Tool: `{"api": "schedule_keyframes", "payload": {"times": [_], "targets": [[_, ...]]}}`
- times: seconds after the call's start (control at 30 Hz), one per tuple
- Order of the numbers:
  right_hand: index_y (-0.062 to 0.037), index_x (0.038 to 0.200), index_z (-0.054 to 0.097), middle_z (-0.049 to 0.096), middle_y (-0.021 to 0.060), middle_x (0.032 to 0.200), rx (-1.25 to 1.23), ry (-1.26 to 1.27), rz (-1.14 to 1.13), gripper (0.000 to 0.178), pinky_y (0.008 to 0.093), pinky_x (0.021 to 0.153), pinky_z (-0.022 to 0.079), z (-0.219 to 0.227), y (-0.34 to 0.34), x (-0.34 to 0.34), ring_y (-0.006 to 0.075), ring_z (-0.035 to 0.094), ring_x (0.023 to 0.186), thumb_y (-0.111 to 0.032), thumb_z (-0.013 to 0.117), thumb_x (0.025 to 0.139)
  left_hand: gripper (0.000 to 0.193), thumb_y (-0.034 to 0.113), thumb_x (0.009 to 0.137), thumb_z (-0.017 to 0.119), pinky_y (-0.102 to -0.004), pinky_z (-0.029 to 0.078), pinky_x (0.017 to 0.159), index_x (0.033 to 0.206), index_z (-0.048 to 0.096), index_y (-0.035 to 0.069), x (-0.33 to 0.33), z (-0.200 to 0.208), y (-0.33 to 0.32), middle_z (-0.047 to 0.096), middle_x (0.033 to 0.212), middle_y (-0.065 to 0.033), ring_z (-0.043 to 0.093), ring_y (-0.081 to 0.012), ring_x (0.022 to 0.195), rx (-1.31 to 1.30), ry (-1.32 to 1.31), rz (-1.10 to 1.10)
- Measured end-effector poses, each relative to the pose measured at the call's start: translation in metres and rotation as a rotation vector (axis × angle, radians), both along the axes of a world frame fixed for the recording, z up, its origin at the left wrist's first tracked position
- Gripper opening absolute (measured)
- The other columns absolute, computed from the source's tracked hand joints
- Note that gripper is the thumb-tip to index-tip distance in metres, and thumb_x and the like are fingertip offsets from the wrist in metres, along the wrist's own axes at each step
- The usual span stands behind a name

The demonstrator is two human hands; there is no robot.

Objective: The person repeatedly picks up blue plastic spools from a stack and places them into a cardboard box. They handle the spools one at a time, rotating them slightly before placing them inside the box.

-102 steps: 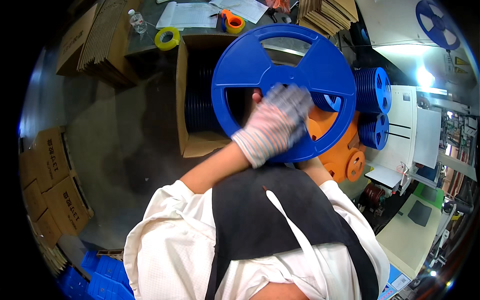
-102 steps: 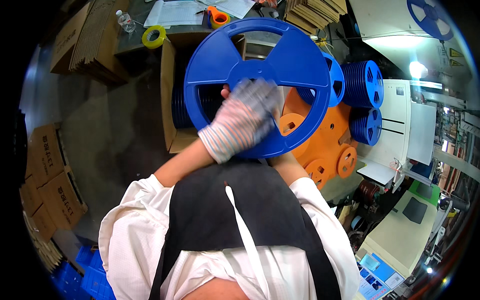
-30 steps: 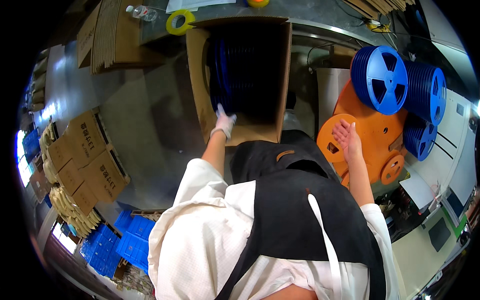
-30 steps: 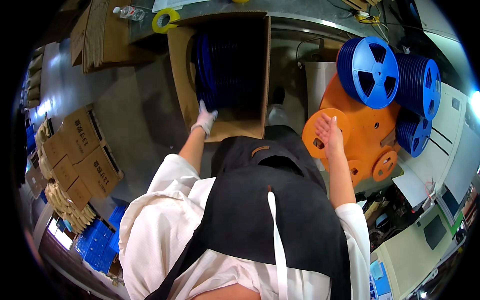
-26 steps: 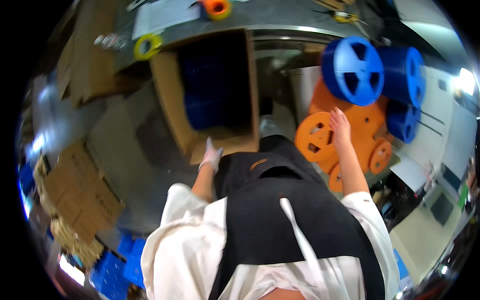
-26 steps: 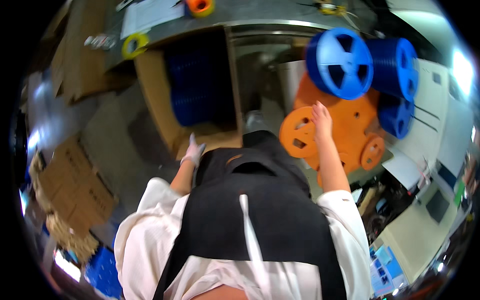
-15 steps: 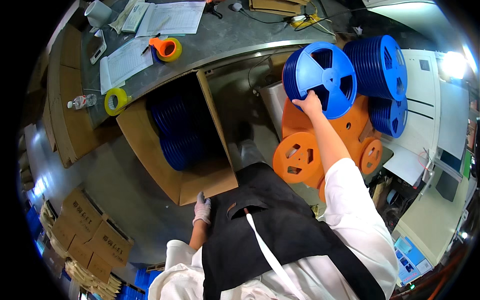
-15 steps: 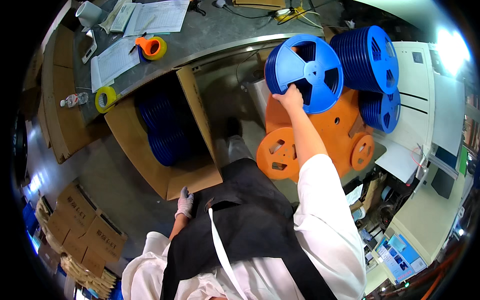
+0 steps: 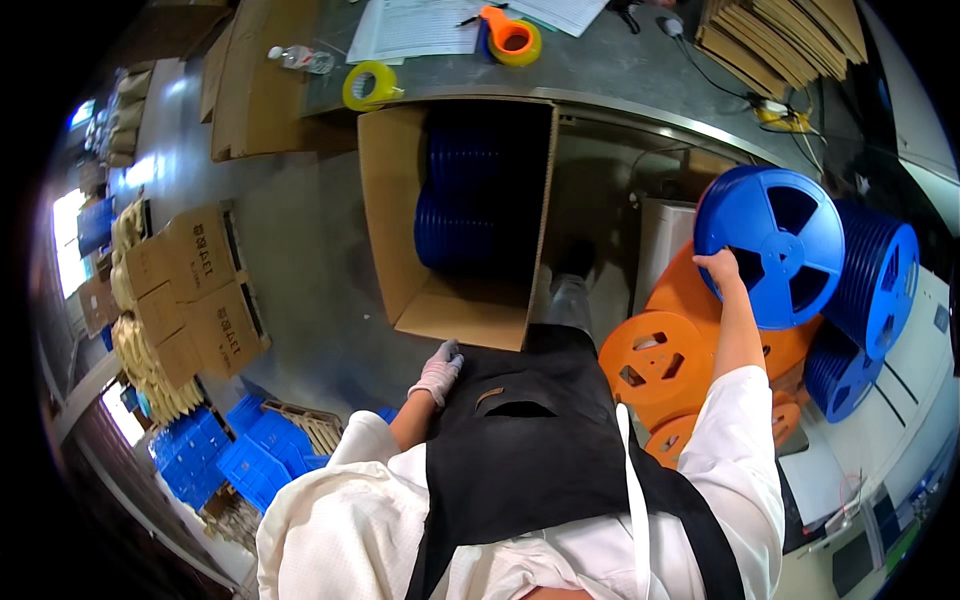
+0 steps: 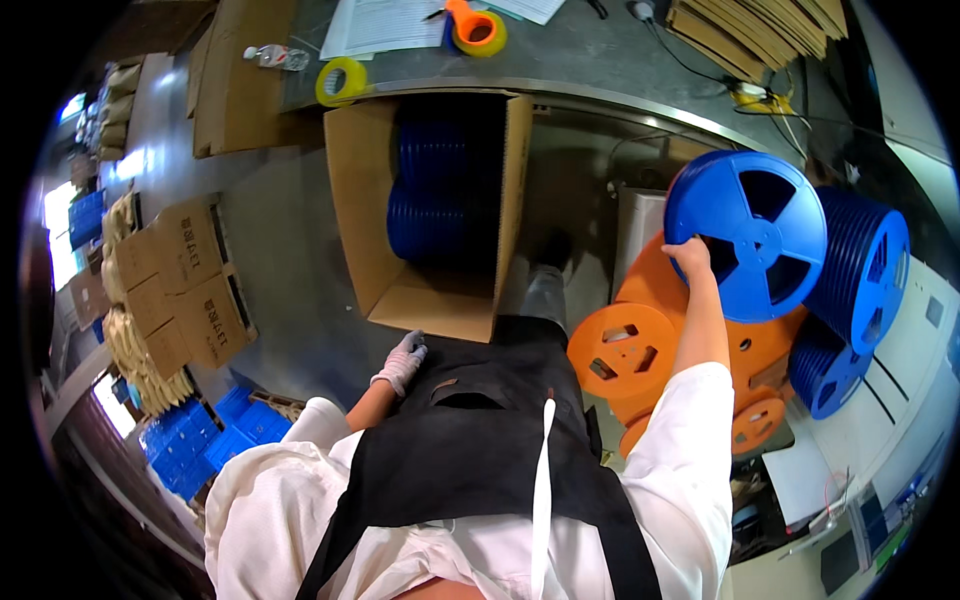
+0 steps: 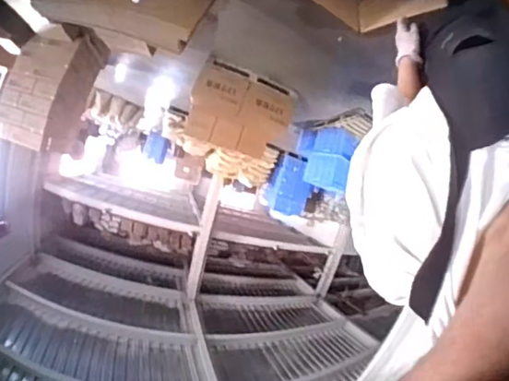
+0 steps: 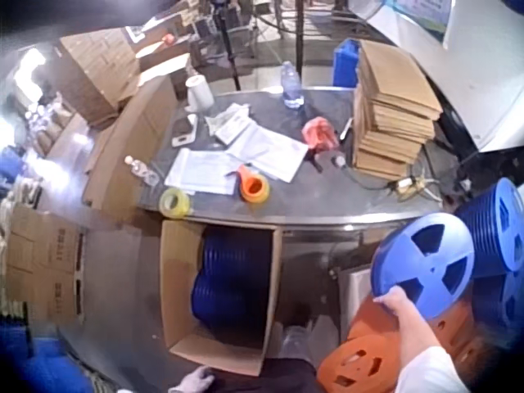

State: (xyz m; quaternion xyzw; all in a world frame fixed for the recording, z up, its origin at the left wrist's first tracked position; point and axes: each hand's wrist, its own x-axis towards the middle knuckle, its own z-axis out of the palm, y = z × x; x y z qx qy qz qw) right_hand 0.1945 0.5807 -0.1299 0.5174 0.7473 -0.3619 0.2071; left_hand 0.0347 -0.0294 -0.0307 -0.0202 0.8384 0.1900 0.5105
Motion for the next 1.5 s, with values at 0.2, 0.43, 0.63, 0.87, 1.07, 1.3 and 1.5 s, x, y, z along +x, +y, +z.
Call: {"api": "schedule_keyframes", "payload": {"times": [0.2, 0.43, 0.63, 0.87, 1.07, 1.3, 1.5], "targets": [[0.0038, 0.102, 0.067, 0.069, 0.0236, 0.096, 0.097, 0.039, 0.084, 0.057, 0.0405, 0.081, 0.051, 0.004, -0.018, 0.014, 0.0377, 0.066, 0.09, -0.04, 0.078, 0.067, 0.046, 0.02, 0.09, 0.06, -0.0345, 0.046, 0.095, 0.133, 0.049, 0.005, -0.004, 0.019, 0.001, 0.064, 0.118, -0.0166, 0.061, -0.0276, 0.111, 0.018, 0.033, 0.006], [0.0084, 0.096, 0.061, 0.069, 0.0219, 0.08, -0.053, 0.2, 0.083, 0.06, 0.0387, 0.074, 0.052, 0.153, -0.121, -0.03, 0.0344, 0.068, 0.08, -0.042, 0.079, 0.069, 0.043, 0.014, 0.094, 0.056, -0.0311, 0.043, 0.1, 0.134, 0.048, 0.003, -0.031, 0.004, 0.02, 0.061, 0.125, -0.0172, 0.058, -0.0233, 0.117, 0.337, -0.034, 0.042], [0.0076, 0.095, 0.063, 0.069, 0.012, 0.074, -0.462, 0.39, -0.065, 0.045, 0.0303, 0.065, 0.053, 0.271, -0.284, -0.074, 0.0172, 0.067, 0.065, -0.026, 0.081, 0.069, 0.058, 0.008, 0.081, 0.064, -0.0422, 0.041, 0.104, 0.135, 0.045, 0.002, -0.096, 0.156, 0.115, 0.053, 0.132, -0.0208, 0.047, -0.0399, 0.125, 0.954, 0.721, -0.488], [0.0072, 0.103, 0.064, 0.069, 0.0179, 0.099, -0.582, 0.447, 0.053, 0.058, 0.0324, 0.085, 0.048, 0.35, -0.434, -0.11, 0.0239, 0.065, 0.092, -0.034, 0.082, 0.067, 0.045, 0.022, 0.08, 0.062, -0.0509, 0.03, 0.111, 0.122, 0.06, 0.006, -0.118, 0.242, 0.097, 0.053, 0.133, -0.0173, 0.045, -0.0363, 0.129, 0.992, 0.829, -1.01], [0.0037, 0.11, 0.063, 0.068, 0.0172, 0.104, -0.543, 0.383, 0.068, 0.062, 0.0345, 0.087, 0.049, 0.368, -0.493, -0.112, 0.0264, 0.065, 0.094, -0.039, 0.081, 0.069, 0.046, 0.024, 0.092, 0.053, -0.0416, 0.034, 0.111, 0.136, 0.049, 0.01, -0.166, 0.199, 0.087, 0.037, 0.146, -0.0238, 0.035, -0.0392, 0.136, 0.774, 0.304, -0.776], [0.0046, 0.11, 0.062, 0.068, 0.016, 0.104, -0.493, 0.523, -0.245, 0.056, 0.0339, 0.085, 0.049, 0.367, -0.504, -0.105, 0.0206, 0.064, 0.096, -0.029, 0.083, 0.069, 0.048, 0.03, 0.086, 0.057, -0.0466, 0.028, 0.113, 0.129, 0.056, 0.009, -0.095, 0.272, 0.049, 0.037, 0.145, -0.0275, 0.033, -0.044, 0.136, 0.864, 0.804, -1.195], [0.0016, 0.114, 0.061, 0.068, 0.0151, 0.105, -0.386, 0.461, -0.029, 0.068, 0.0343, 0.09, 0.047, 0.384, -0.502, -0.094, 0.0259, 0.064, 0.101, -0.045, 0.082, 0.07, 0.053, 0.033, 0.094, 0.05, -0.044, 0.034, 0.11, 0.143, 0.041, 0.016, -0.148, 0.207, 0.102, 0.035, 0.149, -0.0213, 0.04, -0.0429, 0.132, 0.84, 0.404, -0.854]]}}
